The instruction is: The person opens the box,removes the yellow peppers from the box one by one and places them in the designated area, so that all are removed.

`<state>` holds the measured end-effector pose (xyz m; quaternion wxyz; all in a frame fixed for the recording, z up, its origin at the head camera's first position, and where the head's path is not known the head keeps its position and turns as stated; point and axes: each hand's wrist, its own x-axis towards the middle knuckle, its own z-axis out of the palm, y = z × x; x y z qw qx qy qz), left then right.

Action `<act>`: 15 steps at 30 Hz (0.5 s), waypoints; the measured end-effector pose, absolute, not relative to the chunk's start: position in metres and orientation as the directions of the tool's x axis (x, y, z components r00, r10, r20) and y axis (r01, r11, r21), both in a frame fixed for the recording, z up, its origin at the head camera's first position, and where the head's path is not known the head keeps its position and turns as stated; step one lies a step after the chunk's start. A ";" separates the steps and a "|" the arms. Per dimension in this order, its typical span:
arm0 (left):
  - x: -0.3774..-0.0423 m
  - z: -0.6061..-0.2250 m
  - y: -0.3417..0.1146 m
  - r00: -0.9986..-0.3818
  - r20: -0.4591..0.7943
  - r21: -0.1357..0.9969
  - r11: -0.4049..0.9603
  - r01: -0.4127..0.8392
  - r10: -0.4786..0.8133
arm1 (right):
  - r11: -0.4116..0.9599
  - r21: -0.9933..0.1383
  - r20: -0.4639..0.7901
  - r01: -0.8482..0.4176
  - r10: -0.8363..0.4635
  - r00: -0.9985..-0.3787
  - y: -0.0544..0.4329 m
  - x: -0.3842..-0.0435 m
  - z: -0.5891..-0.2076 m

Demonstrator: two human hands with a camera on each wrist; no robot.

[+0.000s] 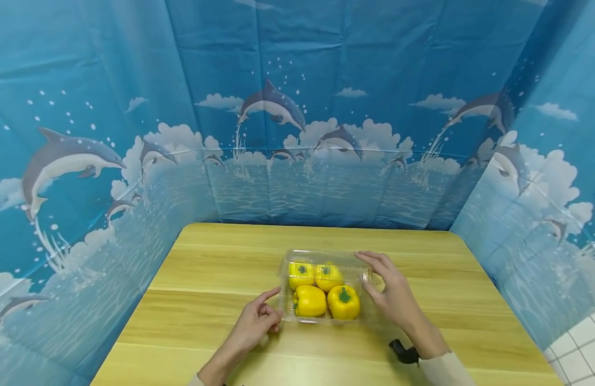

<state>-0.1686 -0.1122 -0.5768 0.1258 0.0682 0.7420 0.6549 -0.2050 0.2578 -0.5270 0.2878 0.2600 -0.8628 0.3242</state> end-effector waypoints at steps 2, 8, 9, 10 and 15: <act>-0.169 -0.576 -0.112 -0.960 -0.098 0.989 0.129 -0.066 0.264 | 0.643 -0.443 0.661 -0.625 -0.237 -0.712 0.259 -0.207 -0.528; -0.169 -0.577 -0.112 -0.958 -0.108 0.989 0.126 -0.076 0.266 | 0.604 -0.536 0.618 -0.590 -0.195 -0.762 0.262 -0.211 -0.532; -0.169 -0.577 -0.112 -0.958 -0.108 0.989 0.125 -0.077 0.267 | 0.595 -0.554 0.607 -0.582 -0.190 -0.771 0.263 -0.212 -0.532; -0.169 -0.577 -0.112 -0.958 -0.109 0.989 0.123 -0.079 0.266 | 0.588 -0.566 0.600 -0.577 -0.185 -0.778 0.263 -0.213 -0.533; -0.169 -0.578 -0.112 -0.957 -0.110 0.990 0.117 -0.081 0.270 | 0.569 -0.604 0.574 -0.558 -0.176 -0.800 0.266 -0.216 -0.535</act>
